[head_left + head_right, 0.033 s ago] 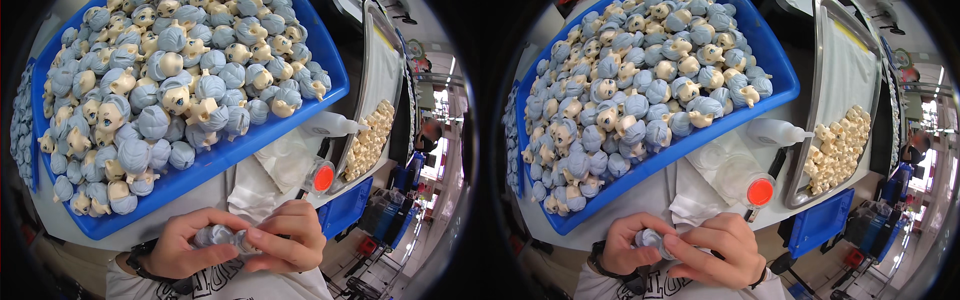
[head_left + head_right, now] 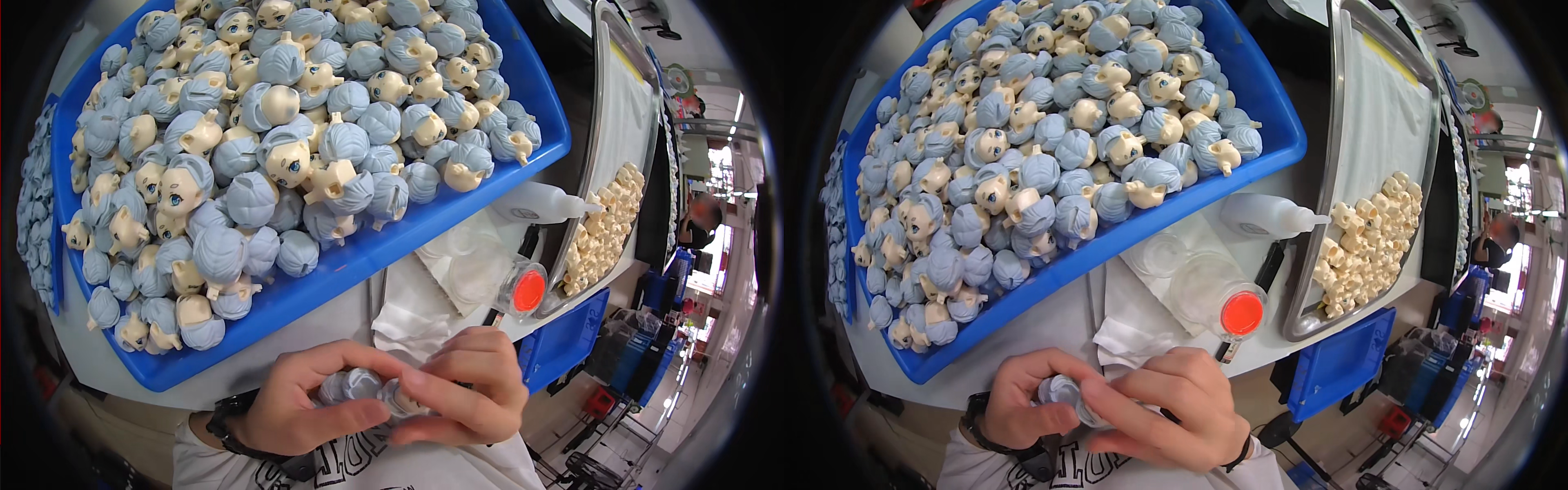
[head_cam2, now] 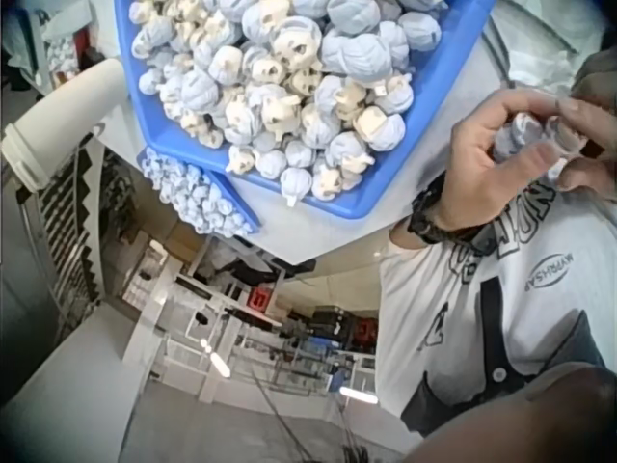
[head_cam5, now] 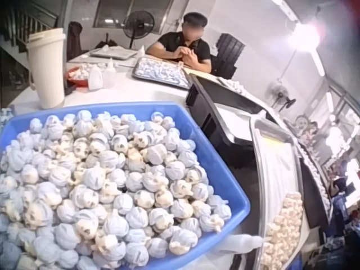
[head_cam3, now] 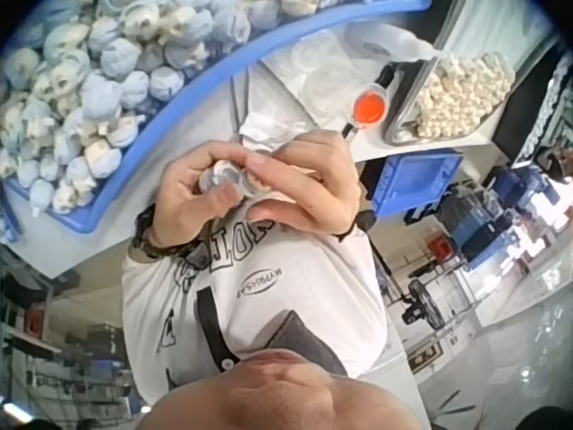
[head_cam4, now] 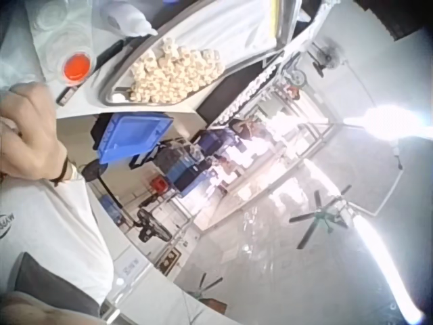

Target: The person picks up a faceplate from a tray, dips it into a container of liquid, and joins it with a hairpiece from a blue bin. After pressing the parts together, the person wipes the assembled head with a cloth and places it back into the blue bin.

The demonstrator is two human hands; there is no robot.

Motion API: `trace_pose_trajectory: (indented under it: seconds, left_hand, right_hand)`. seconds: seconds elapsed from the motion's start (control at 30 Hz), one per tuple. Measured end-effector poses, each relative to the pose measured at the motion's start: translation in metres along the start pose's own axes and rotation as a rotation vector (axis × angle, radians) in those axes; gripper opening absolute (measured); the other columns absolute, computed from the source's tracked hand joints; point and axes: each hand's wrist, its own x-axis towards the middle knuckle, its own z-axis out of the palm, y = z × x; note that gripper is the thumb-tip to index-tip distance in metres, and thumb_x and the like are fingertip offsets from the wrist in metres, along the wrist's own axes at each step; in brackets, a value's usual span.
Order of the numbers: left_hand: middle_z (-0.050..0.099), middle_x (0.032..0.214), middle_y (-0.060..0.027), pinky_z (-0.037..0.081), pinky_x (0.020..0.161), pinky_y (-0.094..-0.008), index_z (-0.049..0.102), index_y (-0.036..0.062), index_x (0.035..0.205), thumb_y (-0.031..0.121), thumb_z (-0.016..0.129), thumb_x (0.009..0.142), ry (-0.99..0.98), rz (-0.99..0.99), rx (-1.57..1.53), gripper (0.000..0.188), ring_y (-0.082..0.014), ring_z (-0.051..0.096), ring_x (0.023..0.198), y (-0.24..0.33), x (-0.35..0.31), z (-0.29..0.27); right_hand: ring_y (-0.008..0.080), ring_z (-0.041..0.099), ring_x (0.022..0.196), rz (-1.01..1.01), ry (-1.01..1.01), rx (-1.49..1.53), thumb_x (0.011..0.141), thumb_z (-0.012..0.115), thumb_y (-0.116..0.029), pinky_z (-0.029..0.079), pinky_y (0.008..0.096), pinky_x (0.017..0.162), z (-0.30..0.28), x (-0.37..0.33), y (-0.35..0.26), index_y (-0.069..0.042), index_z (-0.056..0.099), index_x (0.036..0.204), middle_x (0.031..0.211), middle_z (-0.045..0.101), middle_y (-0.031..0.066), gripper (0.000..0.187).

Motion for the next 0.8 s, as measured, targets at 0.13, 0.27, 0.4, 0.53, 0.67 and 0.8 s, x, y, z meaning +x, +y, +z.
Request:
trace_pose_trajectory:
  seconds: [0.13,0.27,0.4,0.53,0.67,0.8]
  left_hand:
    - [0.058,0.105,-0.0076,0.041,0.085,-0.0247,0.052,-0.0053,0.112,0.012,0.062,0.085,0.045,-0.053,-0.041,0.033,-0.0112,0.053,0.097,0.002,0.001,0.005]
    - [0.056,0.109,-0.0085,0.041,0.084,-0.0236,0.047,-0.0066,0.115,0.012,0.059,0.086,0.074,-0.096,-0.105,0.036,-0.0095,0.053,0.096,0.002,0.001,0.008]
    - [0.054,0.111,-0.0092,0.042,0.082,-0.0231,0.044,-0.0054,0.117,0.013,0.058,0.087,0.017,-0.13,-0.175,0.037,-0.0088,0.052,0.096,0.005,0.002,0.011]
    - [0.056,0.102,-0.0067,0.042,0.077,-0.0219,0.044,-0.003,0.114,0.015,0.055,0.089,0.048,-0.111,-0.181,0.033,-0.0075,0.053,0.089,-0.004,0.004,0.018]
    - [0.058,0.096,-0.0047,0.042,0.074,-0.021,0.046,-0.0017,0.111,0.016,0.054,0.089,-0.038,-0.111,0.059,0.029,-0.0066,0.052,0.086,-0.011,0.0,0.009]
    - [0.057,0.093,-0.0038,0.042,0.068,-0.0203,0.048,-0.0001,0.107,0.02,0.062,0.086,-0.113,-0.112,0.06,0.033,-0.0051,0.051,0.081,-0.008,0.002,0.007]
  right_hand:
    - [0.0183,0.052,0.067,0.035,0.102,-0.065,0.055,0.076,-0.02,0.04,0.027,0.054,0.016,-0.008,0.002,-0.003,0.067,0.092,0.08,0.057,0.0042,0.043]
    - [0.0166,0.05,0.061,-0.029,0.114,-0.15,0.055,0.079,-0.023,0.037,0.0259,0.05,0.014,-0.008,0.004,-0.003,0.067,0.087,0.074,0.055,0.0035,0.04]
    - [0.0153,0.048,0.057,-0.049,0.083,-0.182,0.053,0.082,-0.028,0.034,0.0255,0.047,0.01,-0.009,0.005,-0.002,0.066,0.083,0.07,0.054,0.0031,0.042]
    - [0.0149,0.047,0.056,-0.046,0.143,-0.211,0.052,0.083,-0.031,0.033,0.0252,0.047,0.008,-0.011,0.008,-0.002,0.066,0.083,0.07,0.053,0.0028,0.046]
    - [0.0141,0.047,0.056,-0.039,0.172,-0.181,0.05,0.082,-0.036,0.032,0.0251,0.047,0.004,-0.015,0.006,-0.002,0.066,0.083,0.07,0.053,0.0019,0.05]
    - [0.0138,0.049,0.056,-0.031,0.123,-0.224,0.059,0.078,-0.03,0.032,0.0256,0.048,0.001,-0.017,0.002,-0.004,0.065,0.084,0.073,0.054,0.001,0.038]
